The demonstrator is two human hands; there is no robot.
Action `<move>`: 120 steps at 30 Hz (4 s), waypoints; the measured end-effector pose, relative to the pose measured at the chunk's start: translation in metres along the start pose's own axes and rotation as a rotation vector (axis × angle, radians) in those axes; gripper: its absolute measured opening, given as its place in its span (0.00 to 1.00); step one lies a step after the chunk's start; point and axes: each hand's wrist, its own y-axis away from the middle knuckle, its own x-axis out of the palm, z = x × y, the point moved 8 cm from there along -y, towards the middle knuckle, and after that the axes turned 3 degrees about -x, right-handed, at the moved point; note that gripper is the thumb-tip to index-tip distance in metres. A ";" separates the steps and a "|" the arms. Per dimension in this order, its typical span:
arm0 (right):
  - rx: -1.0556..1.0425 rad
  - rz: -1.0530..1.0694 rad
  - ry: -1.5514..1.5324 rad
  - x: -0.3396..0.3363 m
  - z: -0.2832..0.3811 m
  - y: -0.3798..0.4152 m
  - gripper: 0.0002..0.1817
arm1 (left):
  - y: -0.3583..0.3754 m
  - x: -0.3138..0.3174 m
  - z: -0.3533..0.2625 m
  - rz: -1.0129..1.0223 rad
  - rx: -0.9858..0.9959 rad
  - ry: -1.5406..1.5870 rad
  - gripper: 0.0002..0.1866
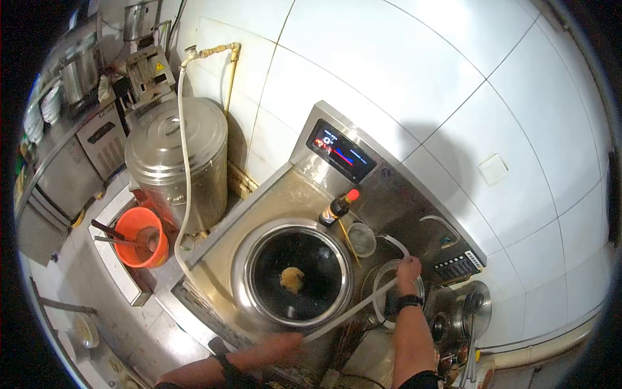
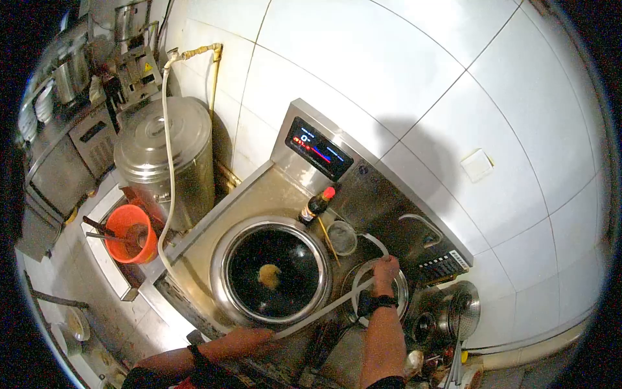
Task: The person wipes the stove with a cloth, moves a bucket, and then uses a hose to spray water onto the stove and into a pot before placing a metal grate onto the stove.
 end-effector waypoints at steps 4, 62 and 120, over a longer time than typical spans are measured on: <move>0.088 -0.016 0.071 -0.049 0.042 0.027 0.10 | 0.005 0.000 0.036 0.258 -0.260 -0.180 0.13; 0.243 0.427 -0.684 0.106 0.119 0.005 0.11 | 0.004 -0.017 0.118 -0.488 -0.168 -0.692 0.13; 0.128 0.433 -0.631 0.256 0.310 0.033 0.07 | 0.021 -0.047 0.101 -0.497 -0.050 -0.482 0.13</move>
